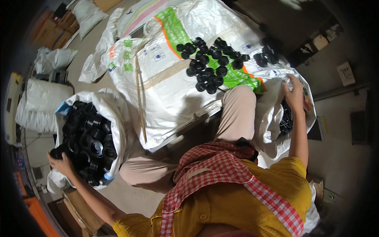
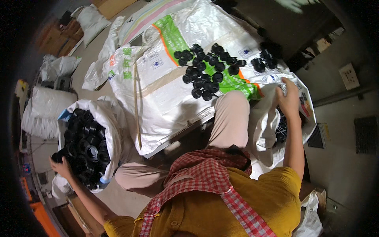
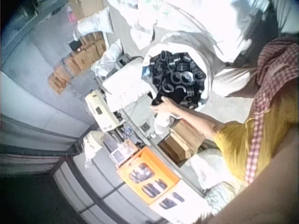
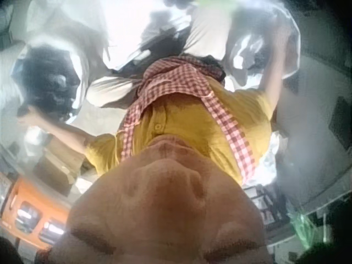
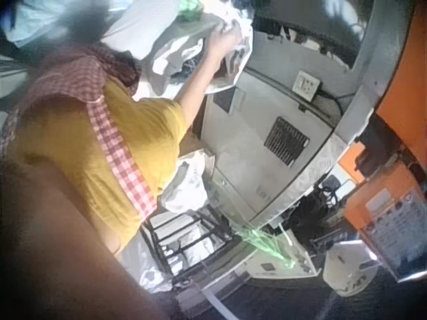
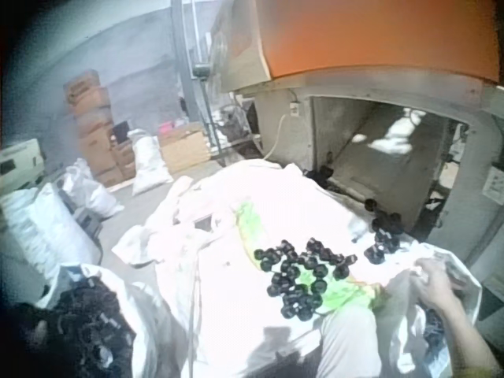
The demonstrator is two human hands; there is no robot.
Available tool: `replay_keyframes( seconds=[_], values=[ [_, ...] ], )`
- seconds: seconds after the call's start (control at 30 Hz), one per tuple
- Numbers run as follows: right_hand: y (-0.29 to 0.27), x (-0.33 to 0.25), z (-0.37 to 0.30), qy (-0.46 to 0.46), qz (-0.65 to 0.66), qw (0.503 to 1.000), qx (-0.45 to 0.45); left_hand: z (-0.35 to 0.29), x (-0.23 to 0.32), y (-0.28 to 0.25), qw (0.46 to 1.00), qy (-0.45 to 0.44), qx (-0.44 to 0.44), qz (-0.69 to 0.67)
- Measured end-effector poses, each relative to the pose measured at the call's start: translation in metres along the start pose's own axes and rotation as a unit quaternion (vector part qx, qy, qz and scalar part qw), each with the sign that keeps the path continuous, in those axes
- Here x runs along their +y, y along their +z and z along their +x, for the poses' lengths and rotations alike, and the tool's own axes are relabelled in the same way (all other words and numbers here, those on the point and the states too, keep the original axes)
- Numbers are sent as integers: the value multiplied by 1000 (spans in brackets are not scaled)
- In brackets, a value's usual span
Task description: The person sits on the floor and repeatedly picks up black plastic threaded fittings and small black caps, then presses the caps onto the fittings by hand. The assembled units are placed into a large white sack. The person also moves a sack of parts and later handles a cardboard box containing white plastic objects.
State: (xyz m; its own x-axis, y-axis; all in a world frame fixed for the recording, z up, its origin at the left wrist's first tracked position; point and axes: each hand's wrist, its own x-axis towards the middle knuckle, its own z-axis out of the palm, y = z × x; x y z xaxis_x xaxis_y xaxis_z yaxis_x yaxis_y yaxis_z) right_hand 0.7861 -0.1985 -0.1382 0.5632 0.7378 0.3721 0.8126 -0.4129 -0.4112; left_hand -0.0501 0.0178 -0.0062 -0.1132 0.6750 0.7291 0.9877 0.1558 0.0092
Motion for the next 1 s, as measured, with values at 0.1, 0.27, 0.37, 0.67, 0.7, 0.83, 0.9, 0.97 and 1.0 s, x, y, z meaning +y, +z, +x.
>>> replay_keyframes(
  seconds=[0.1, 0.27, 0.37, 0.67, 0.7, 0.83, 0.9, 0.97, 1.0],
  values=[
    [65, -39, 32, -100, 57, 985, -130, 7, -13, -5, 997, -12, -54, -53],
    [190, -68, 90, -71, 155, 924, -342, -27, 41, -42, 987, 84, -106, -85],
    [270, -75, 107, -67, 177, 911, -366, -38, 76, -52, 979, 143, -133, 59],
    [404, -119, 154, -40, 68, 958, -277, -42, 41, -9, 987, 26, -106, 118],
    [415, -119, 160, -37, 54, 964, -260, -39, 42, -4, 990, 11, -116, 75],
    [461, -122, 194, -70, 56, 981, -173, -27, 29, 4, 983, -12, -171, 64],
    [489, -127, 211, -75, 58, 985, -141, -23, 19, 10, 977, -63, -195, 53],
    [515, -131, 228, -57, 31, 983, -174, -18, 2, 15, 969, -122, -216, 10],
    [530, -130, 235, -34, 24, 978, -204, -17, -19, 14, 966, -127, -224, 5]
  ],
)
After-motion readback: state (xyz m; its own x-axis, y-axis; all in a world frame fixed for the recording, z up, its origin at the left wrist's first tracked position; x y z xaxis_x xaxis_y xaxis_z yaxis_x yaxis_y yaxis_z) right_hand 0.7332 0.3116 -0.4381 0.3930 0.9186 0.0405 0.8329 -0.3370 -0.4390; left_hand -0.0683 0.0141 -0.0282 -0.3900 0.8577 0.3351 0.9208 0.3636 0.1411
